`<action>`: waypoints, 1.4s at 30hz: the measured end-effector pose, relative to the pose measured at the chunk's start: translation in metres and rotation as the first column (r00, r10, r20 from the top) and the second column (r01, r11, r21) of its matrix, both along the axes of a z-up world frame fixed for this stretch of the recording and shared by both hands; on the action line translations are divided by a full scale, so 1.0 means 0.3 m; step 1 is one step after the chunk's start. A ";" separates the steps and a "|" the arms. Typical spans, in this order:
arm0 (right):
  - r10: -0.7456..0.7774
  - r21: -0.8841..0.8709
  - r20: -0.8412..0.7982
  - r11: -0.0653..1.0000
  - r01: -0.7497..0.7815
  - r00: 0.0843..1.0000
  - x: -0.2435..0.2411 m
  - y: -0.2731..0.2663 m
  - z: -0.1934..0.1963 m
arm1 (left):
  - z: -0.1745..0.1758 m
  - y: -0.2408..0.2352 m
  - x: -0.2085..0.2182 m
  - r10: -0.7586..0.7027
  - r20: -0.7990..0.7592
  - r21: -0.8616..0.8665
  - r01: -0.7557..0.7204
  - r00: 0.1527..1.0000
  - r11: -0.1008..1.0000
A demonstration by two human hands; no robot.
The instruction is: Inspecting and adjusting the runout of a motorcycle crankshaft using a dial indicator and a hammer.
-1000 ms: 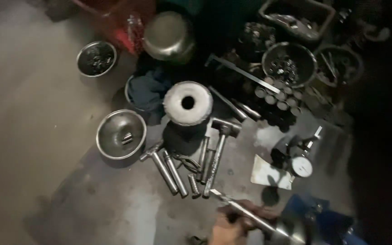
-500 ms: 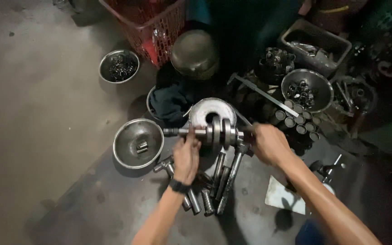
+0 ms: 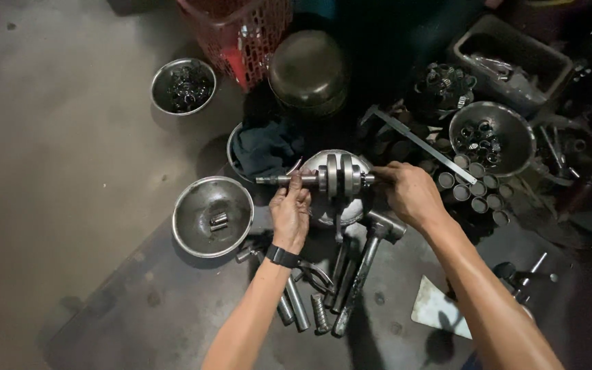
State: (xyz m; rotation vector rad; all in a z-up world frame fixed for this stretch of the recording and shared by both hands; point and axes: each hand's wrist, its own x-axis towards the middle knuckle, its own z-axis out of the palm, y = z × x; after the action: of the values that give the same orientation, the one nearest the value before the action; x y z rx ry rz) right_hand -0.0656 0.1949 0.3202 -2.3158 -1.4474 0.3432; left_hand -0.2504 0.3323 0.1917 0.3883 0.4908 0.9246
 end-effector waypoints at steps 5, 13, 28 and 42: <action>-0.044 0.020 -0.039 0.999 0.045 0.998 0.005 -0.015 -0.040 | -0.009 -0.007 -0.003 0.012 -0.020 -0.011 -0.013 1.000 1.000; -0.205 0.235 -0.059 0.948 0.213 0.977 -0.066 -0.165 -0.157 | 0.145 -0.068 -0.159 -0.026 -0.236 0.143 0.062 0.971 0.988; -0.053 -0.442 -0.088 0.897 0.008 0.995 -0.800 -0.440 -0.862 | -0.194 -0.499 -0.618 0.236 -0.770 0.636 0.742 0.592 0.212; -0.334 -0.087 -0.601 0.930 0.357 0.726 -0.472 -0.458 -0.743 | -0.219 -0.579 -0.712 0.008 -0.865 0.438 0.750 0.501 0.496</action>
State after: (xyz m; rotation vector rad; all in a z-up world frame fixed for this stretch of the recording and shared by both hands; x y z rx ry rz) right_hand -0.2073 0.0577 0.0972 -2.0928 -0.6789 0.8489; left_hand -0.4639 0.1585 0.1259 1.7807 0.7184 0.3293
